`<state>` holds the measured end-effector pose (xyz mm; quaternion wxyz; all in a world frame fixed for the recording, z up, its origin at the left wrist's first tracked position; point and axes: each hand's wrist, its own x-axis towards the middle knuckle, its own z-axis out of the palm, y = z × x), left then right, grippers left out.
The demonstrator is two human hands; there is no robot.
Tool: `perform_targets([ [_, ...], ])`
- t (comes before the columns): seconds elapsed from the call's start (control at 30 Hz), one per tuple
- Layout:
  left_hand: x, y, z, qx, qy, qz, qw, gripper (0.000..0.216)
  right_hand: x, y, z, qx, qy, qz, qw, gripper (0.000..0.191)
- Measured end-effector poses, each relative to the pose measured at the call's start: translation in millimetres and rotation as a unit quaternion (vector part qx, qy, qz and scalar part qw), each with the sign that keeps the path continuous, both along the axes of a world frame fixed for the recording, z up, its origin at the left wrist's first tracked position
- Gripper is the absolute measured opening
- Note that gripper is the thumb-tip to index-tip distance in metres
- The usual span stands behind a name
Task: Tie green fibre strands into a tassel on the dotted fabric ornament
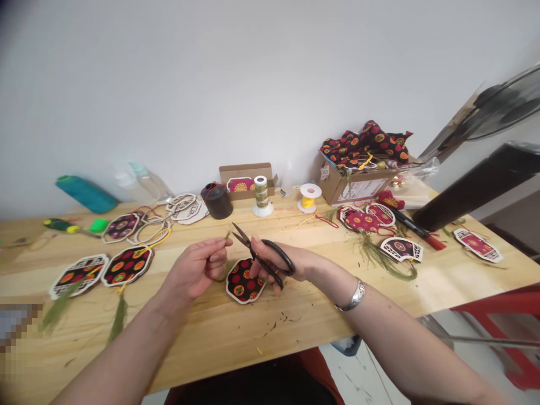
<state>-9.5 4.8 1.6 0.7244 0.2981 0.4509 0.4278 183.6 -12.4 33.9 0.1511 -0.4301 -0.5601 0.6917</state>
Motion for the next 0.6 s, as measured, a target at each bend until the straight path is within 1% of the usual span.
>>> perform_targets([
  [0.17,4,-4,2.6,0.040,0.063,0.008,0.997,0.018,3,-2,13.4,0.075,-0.047,-0.020,0.996,0.069],
  [0.3,9,-6,4.5,0.063,0.111,0.008,0.992,0.019,7,-1,19.8,0.126,-0.100,-0.008,0.987,0.060],
  [0.43,10,-7,3.4,0.064,0.119,-0.004,0.991,0.018,9,1,22.1,0.157,-0.133,0.016,0.978,0.064],
  [0.6,8,-7,0.5,0.069,0.127,-0.012,0.989,0.018,10,1,24.6,0.171,-0.151,0.005,0.974,0.067],
])
